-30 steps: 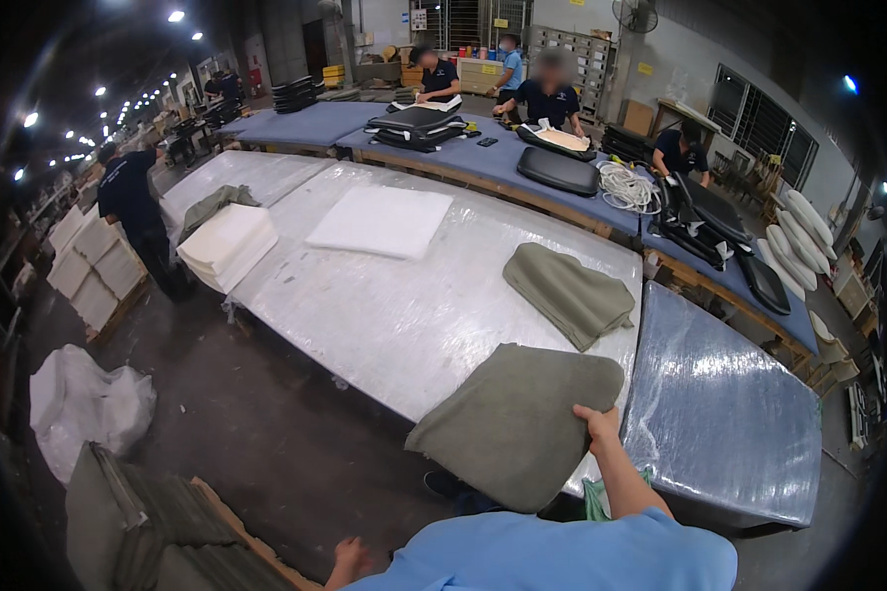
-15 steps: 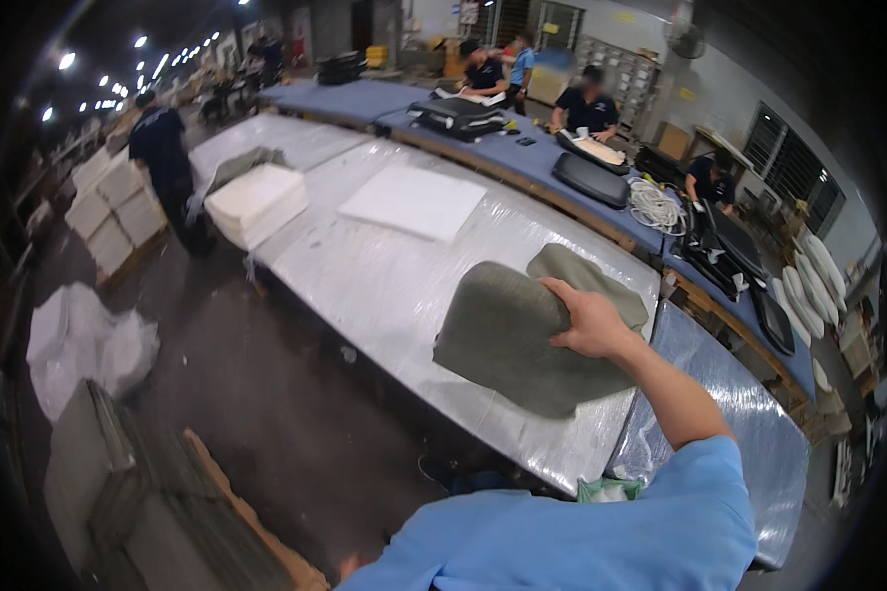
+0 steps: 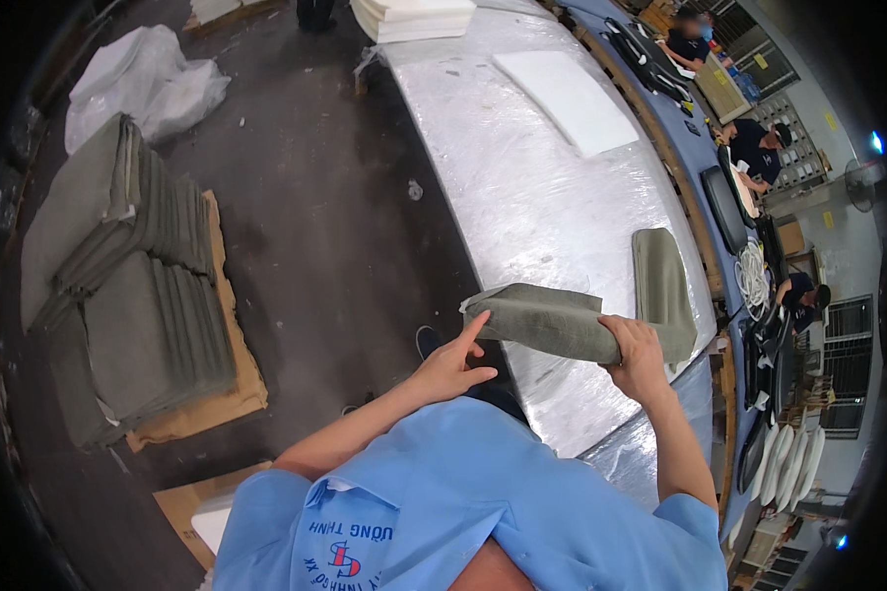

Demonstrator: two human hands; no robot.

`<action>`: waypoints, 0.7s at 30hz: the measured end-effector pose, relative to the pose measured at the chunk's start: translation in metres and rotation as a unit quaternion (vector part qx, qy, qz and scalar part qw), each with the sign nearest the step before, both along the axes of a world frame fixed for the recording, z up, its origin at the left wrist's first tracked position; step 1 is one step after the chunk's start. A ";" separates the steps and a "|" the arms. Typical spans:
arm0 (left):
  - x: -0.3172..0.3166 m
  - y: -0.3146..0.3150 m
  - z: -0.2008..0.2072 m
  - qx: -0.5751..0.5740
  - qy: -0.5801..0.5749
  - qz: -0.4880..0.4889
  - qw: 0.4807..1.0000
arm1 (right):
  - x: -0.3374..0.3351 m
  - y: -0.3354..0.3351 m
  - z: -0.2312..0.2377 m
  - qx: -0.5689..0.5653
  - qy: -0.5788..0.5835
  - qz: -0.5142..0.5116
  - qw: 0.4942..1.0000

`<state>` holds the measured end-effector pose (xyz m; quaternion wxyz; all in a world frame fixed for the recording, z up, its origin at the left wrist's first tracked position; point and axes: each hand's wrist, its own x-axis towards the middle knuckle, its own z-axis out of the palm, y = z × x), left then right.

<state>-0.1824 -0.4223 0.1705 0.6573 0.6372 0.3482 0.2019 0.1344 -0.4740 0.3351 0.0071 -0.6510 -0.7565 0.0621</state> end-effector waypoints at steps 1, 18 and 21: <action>0.005 0.007 0.005 -0.009 0.012 -0.017 1.000 | 0.001 0.002 0.001 -0.011 -0.003 0.002 1.000; 0.064 0.028 -0.079 0.049 -0.006 0.082 0.995 | -0.036 0.217 -0.144 -0.408 0.153 0.214 0.874; 0.069 0.040 -0.079 0.051 -0.005 0.100 0.994 | -0.051 0.245 -0.237 -0.337 0.071 0.378 0.859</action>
